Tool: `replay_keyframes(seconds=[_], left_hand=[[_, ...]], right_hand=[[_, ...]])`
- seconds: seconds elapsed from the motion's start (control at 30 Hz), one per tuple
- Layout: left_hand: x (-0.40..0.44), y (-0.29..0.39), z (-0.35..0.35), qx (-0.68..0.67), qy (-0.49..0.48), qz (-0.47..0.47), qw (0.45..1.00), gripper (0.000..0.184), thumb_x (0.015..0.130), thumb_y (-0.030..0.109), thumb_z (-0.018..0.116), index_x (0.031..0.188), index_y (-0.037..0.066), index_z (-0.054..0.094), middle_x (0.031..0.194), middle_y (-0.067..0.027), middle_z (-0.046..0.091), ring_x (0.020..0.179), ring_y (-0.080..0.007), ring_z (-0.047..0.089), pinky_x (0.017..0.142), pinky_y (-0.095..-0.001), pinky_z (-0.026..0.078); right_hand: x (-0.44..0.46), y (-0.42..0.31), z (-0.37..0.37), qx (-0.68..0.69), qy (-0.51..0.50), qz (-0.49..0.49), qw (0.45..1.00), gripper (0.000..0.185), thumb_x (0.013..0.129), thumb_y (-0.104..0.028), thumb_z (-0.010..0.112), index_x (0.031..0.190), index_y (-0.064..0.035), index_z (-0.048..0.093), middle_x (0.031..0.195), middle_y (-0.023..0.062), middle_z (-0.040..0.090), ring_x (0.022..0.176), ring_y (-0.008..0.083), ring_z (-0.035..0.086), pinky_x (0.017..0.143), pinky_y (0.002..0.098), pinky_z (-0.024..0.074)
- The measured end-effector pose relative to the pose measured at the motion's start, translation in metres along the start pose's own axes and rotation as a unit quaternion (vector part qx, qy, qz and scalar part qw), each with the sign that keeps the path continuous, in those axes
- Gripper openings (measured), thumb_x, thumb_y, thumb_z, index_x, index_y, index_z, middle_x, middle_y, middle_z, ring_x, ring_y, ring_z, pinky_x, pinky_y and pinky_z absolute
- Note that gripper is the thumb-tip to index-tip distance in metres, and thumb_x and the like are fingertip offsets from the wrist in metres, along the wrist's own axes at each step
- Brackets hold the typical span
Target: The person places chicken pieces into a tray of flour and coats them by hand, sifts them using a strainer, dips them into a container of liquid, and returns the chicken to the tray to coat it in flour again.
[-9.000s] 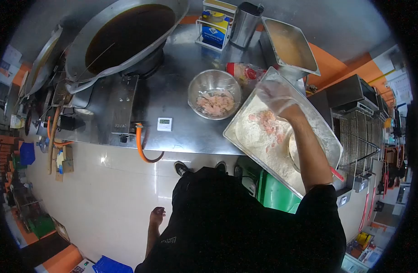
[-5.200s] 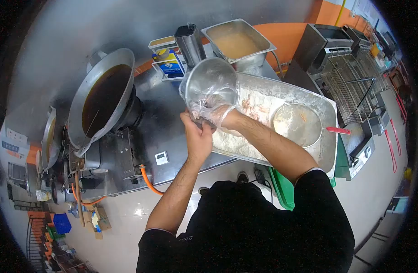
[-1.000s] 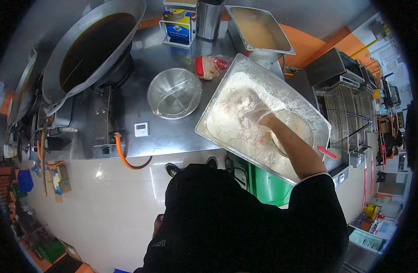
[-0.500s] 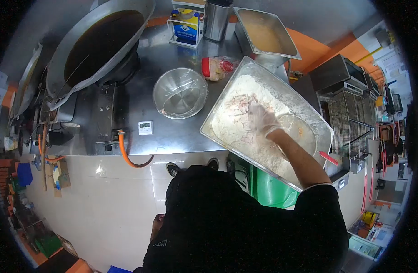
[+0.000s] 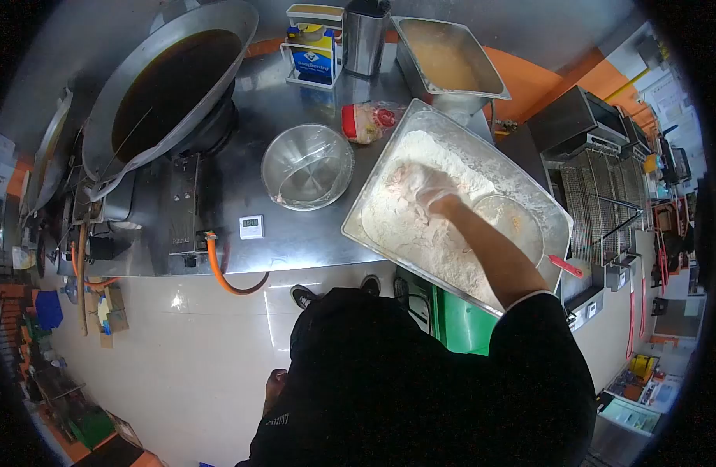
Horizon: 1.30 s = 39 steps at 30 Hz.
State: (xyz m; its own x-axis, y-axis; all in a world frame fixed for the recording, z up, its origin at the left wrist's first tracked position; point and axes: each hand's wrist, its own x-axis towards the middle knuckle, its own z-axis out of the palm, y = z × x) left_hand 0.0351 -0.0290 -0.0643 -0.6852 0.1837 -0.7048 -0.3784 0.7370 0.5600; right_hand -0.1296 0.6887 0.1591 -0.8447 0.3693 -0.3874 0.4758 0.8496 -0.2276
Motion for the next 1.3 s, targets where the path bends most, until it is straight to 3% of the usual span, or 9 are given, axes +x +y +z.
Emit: replay_keyframes(seconds=[0.23, 0.4, 0.53, 0.7, 0.73, 0.93, 1.13, 1.23, 1.3], left_hand=[[0.003, -0.016, 0.009, 0.024, 0.007, -0.047, 0.999, 0.027, 0.085, 0.022, 0.06, 0.106, 0.005, 0.059, 0.098, -0.012, 0.067, 0.094, -0.0236, 0.065, 0.081, -0.0339, 0.051], [-0.003, 0.008, 0.0, 0.058, 0.001, -0.059, 0.997, 0.026, 0.085, 0.02, 0.059, 0.106, 0.004, 0.059, 0.098, -0.0124, 0.067, 0.095, -0.0242, 0.064, 0.082, -0.0342, 0.051], [0.0, 0.009, -0.002, 0.025, 0.001, -0.039, 0.999, 0.027, 0.085, 0.02, 0.059, 0.107, 0.004, 0.058, 0.098, -0.0137, 0.067, 0.096, -0.0247, 0.064, 0.082, -0.0334, 0.05], [0.008, -0.002, -0.008, -0.093, 0.001, -0.035, 0.995, 0.026, 0.086, 0.019, 0.058, 0.107, 0.004, 0.058, 0.098, -0.0145, 0.066, 0.094, -0.0237, 0.064, 0.081, -0.033, 0.05], [0.013, -0.013, -0.008, -0.145, -0.002, -0.036, 0.989, 0.026, 0.086, 0.018, 0.057, 0.108, 0.004, 0.058, 0.098, -0.0144, 0.066, 0.093, -0.0234, 0.064, 0.081, -0.0329, 0.05], [0.006, -0.015, 0.002, -0.049, -0.002, -0.052, 0.997, 0.025, 0.086, 0.02, 0.057, 0.107, 0.005, 0.058, 0.097, -0.0121, 0.067, 0.092, -0.023, 0.064, 0.081, -0.0328, 0.05], [0.006, -0.003, 0.003, 0.017, -0.007, -0.024, 1.0, 0.024, 0.087, 0.017, 0.057, 0.107, 0.004, 0.058, 0.097, -0.0113, 0.066, 0.092, -0.0225, 0.064, 0.079, -0.0321, 0.051], [-0.009, 0.057, -0.008, 0.0, 0.016, -0.039, 0.999, 0.023, 0.088, 0.015, 0.056, 0.108, 0.003, 0.057, 0.098, -0.0134, 0.065, 0.091, -0.0233, 0.063, 0.075, -0.0325, 0.053], [-0.021, 0.099, -0.017, -0.047, 0.022, -0.046, 0.998, 0.023, 0.088, 0.014, 0.055, 0.108, 0.002, 0.056, 0.099, -0.0148, 0.064, 0.09, -0.0237, 0.063, 0.072, -0.033, 0.055]], right_hand=[[-0.037, -0.006, -0.06, 0.132, -0.027, -0.043, 0.99, 0.084, 0.077, -0.046, 0.061, 0.139, 0.0007, 0.029, 0.116, 0.0285, 0.056, 0.111, 0.0321, 0.056, 0.095, 0.0363, 0.0414], [-0.022, -0.031, -0.015, -0.081, -0.025, -0.106, 0.991, 0.087, 0.074, -0.055, 0.063, 0.142, -0.0136, 0.028, 0.146, 0.0224, 0.023, 0.121, 0.0424, 0.043, 0.105, 0.0464, 0.0334], [-0.02, -0.057, 0.009, -0.176, 0.094, 0.015, 0.98, 0.061, 0.082, -0.033, 0.058, 0.137, -0.0168, 0.038, 0.132, 0.024, 0.043, 0.111, 0.0394, 0.052, 0.099, 0.0428, 0.0399], [0.021, 0.011, -0.014, -0.048, 0.028, -0.163, 0.985, 0.048, 0.081, -0.009, 0.057, 0.128, -0.0105, 0.048, 0.109, 0.0219, 0.06, 0.104, 0.0287, 0.059, 0.091, 0.0379, 0.046], [-0.013, -0.013, -0.061, 0.115, -0.095, -0.108, 0.983, 0.058, 0.077, -0.006, 0.06, 0.132, -0.0073, 0.042, 0.116, 0.0225, 0.058, 0.108, 0.0312, 0.056, 0.095, 0.038, 0.043], [-0.045, 0.006, -0.019, -0.175, -0.083, -0.141, 0.971, 0.104, 0.058, -0.017, 0.081, 0.144, -0.0153, 0.021, 0.125, 0.0238, 0.051, 0.111, 0.0315, 0.054, 0.095, 0.0369, 0.0449], [-0.022, 0.015, -0.014, -0.109, -0.129, -0.046, 0.984, 0.076, 0.065, -0.033, 0.073, 0.133, -0.0179, 0.043, 0.126, 0.0212, 0.048, 0.117, 0.0306, 0.049, 0.101, 0.0372, 0.0396], [-0.009, 0.045, 0.001, -0.128, -0.014, -0.184, 0.974, 0.072, 0.063, -0.035, 0.075, 0.127, -0.0138, 0.049, 0.118, 0.0219, 0.053, 0.114, 0.0296, 0.051, 0.1, 0.0361, 0.0396], [-0.034, 0.009, -0.052, 0.065, -0.104, -0.035, 0.992, 0.082, 0.06, -0.034, 0.078, 0.131, -0.0125, 0.044, 0.122, 0.0221, 0.051, 0.113, 0.0312, 0.051, 0.102, 0.0366, 0.0378]])
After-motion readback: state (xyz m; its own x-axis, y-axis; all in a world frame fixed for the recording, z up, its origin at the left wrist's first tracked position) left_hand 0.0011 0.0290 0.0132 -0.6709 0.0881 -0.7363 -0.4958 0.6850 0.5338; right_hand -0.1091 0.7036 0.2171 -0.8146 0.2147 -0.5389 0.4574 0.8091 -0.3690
